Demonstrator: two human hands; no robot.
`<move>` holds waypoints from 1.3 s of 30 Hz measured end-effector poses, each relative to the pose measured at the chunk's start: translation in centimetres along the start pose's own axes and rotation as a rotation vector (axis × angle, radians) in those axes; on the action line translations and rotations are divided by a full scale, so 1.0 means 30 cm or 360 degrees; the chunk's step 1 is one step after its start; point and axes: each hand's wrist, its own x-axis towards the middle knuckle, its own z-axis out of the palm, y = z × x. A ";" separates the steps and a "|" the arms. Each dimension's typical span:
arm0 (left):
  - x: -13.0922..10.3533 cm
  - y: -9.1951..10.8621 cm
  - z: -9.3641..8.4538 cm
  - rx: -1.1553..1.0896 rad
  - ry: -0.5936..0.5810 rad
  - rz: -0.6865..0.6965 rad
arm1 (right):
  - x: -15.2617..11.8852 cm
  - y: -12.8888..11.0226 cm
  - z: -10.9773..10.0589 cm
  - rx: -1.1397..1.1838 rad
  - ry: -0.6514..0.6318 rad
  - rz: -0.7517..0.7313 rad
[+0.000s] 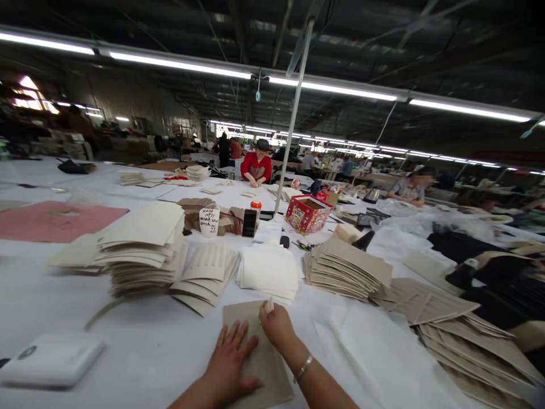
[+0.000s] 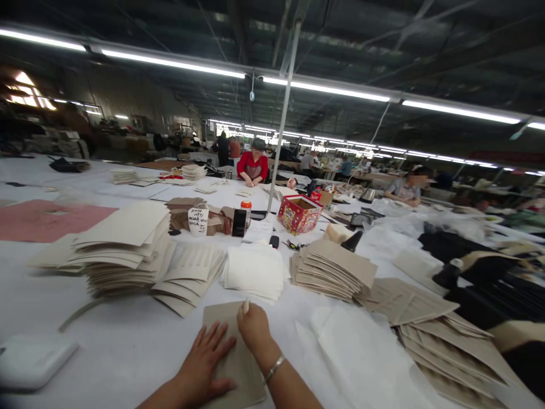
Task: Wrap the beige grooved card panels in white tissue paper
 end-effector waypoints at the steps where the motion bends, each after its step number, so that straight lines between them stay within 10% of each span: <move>1: 0.000 0.001 -0.003 0.0002 -0.0001 -0.0001 | 0.024 -0.007 0.002 -0.0005 0.0012 -0.0003; 11: 0.014 0.009 0.003 0.0039 -0.0032 -0.0099 | -0.323 0.128 0.069 0.0109 -0.0277 -0.0045; 22: 0.019 0.012 0.007 0.0035 0.0005 -0.0114 | 0.026 -0.062 0.026 0.0035 -0.0016 0.0006; 34: 0.024 -0.037 0.041 0.0079 0.0161 0.0039 | -0.204 -0.026 0.020 0.0014 -0.0114 -0.0066; 39: -0.024 -0.118 -0.029 -0.0053 0.0596 -0.0038 | -0.178 -0.043 -0.006 -0.0010 -0.0209 -0.0063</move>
